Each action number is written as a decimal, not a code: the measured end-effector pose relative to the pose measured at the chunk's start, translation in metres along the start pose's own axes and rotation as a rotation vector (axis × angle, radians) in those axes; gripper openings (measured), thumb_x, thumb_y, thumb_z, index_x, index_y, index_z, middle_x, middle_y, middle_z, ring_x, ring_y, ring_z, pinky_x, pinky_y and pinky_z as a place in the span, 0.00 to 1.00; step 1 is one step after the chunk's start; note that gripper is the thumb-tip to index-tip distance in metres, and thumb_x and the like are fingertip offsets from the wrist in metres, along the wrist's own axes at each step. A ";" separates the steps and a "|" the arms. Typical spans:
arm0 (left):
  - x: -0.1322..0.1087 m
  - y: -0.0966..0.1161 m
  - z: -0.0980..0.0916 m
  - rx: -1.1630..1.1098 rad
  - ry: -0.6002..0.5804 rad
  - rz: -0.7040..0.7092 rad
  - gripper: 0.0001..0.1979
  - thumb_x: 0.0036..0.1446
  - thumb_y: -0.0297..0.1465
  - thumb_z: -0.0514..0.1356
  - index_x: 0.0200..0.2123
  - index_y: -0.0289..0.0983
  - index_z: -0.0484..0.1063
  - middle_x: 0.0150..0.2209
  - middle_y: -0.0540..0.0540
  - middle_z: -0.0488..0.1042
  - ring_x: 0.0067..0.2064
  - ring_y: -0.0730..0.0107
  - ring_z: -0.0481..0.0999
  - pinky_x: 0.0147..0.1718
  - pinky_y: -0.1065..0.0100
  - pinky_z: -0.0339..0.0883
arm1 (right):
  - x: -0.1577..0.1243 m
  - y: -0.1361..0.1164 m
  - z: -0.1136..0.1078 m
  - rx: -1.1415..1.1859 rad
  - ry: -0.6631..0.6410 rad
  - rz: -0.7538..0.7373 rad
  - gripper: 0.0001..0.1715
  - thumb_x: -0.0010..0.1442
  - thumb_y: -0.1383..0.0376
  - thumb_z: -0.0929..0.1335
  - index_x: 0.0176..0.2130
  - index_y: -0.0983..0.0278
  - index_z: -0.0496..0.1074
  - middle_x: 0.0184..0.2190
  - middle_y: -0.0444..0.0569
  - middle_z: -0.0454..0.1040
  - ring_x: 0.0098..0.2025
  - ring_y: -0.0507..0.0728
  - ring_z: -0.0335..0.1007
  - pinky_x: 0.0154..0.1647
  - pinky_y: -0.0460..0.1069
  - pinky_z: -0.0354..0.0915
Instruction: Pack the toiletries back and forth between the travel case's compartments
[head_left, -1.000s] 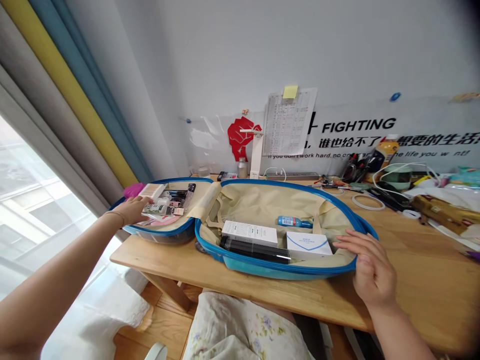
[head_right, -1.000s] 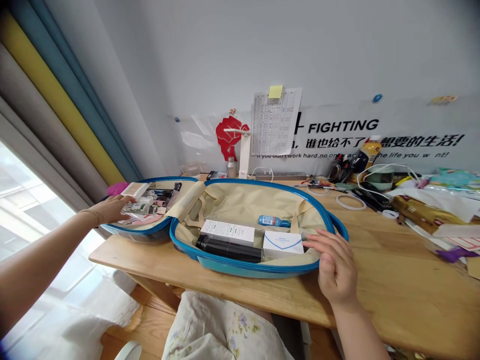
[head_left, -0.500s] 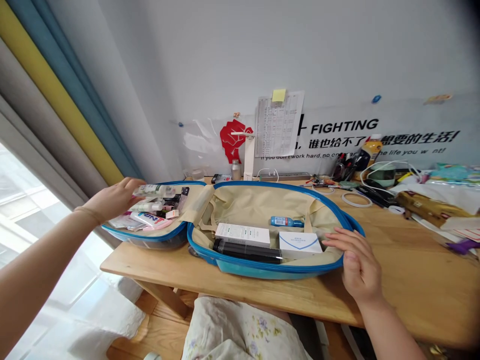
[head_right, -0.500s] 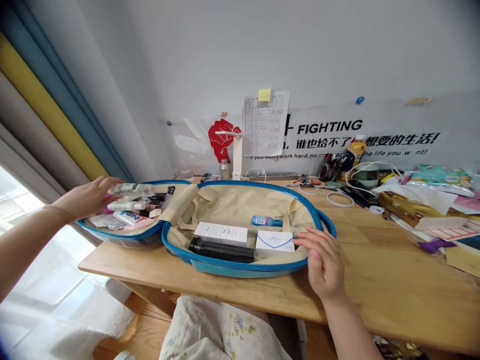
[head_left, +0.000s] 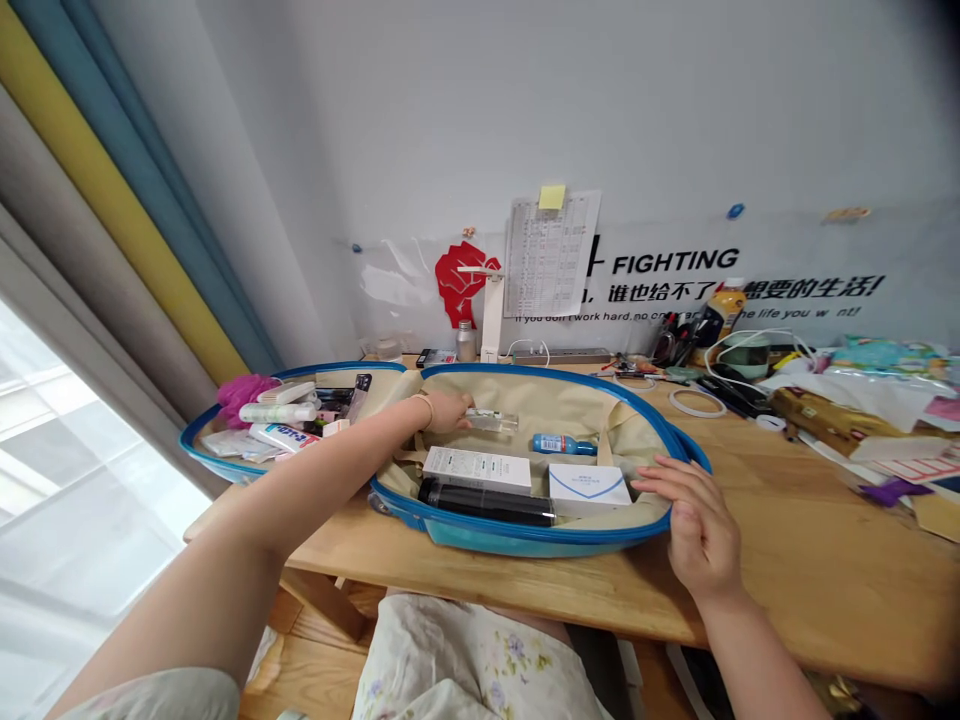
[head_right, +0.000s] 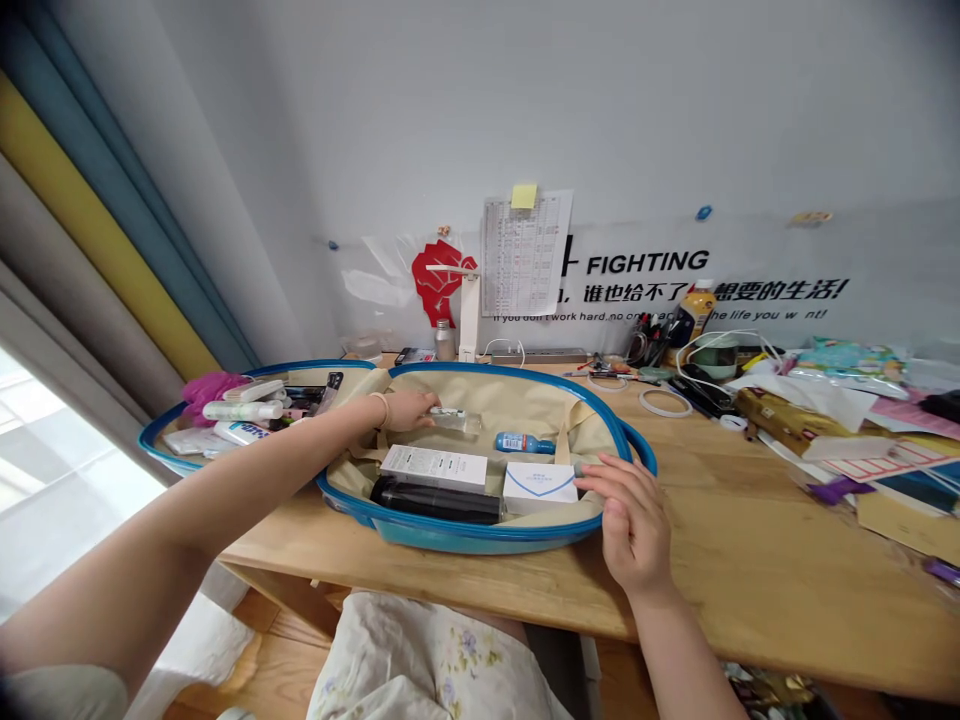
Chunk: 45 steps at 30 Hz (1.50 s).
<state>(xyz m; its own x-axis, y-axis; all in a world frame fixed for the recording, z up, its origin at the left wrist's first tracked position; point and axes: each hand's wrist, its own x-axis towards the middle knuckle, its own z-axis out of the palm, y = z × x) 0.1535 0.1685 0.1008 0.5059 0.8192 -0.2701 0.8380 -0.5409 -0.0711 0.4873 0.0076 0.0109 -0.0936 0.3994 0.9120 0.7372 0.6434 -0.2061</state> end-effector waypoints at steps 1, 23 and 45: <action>0.002 0.000 0.003 -0.010 -0.035 -0.003 0.23 0.62 0.40 0.55 0.57 0.36 0.65 0.52 0.37 0.75 0.51 0.58 0.77 0.49 0.64 0.68 | 0.000 0.000 0.000 0.001 -0.005 0.000 0.21 0.66 0.65 0.56 0.38 0.59 0.76 0.39 0.49 0.79 0.50 0.60 0.74 0.55 0.59 0.63; -0.057 -0.058 -0.044 -0.170 0.267 -0.158 0.26 0.70 0.39 0.37 0.63 0.42 0.62 0.63 0.49 0.67 0.62 0.67 0.66 0.60 0.67 0.57 | -0.001 0.000 0.000 0.011 -0.007 0.015 0.21 0.66 0.63 0.56 0.38 0.58 0.77 0.39 0.49 0.79 0.50 0.61 0.74 0.57 0.60 0.63; -0.196 -0.201 0.044 0.071 0.170 -0.773 0.31 0.48 0.29 0.58 0.57 0.30 0.59 0.56 0.32 0.70 0.56 0.54 0.71 0.53 0.65 0.61 | 0.000 0.001 0.002 0.007 0.009 0.019 0.22 0.66 0.62 0.56 0.36 0.59 0.77 0.37 0.48 0.80 0.49 0.61 0.75 0.55 0.60 0.64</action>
<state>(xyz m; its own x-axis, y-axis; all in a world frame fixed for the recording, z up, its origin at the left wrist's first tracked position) -0.1234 0.1079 0.1255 -0.1851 0.9822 0.0304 0.9522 0.1869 -0.2416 0.4868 0.0092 0.0106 -0.0733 0.4060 0.9109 0.7339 0.6404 -0.2264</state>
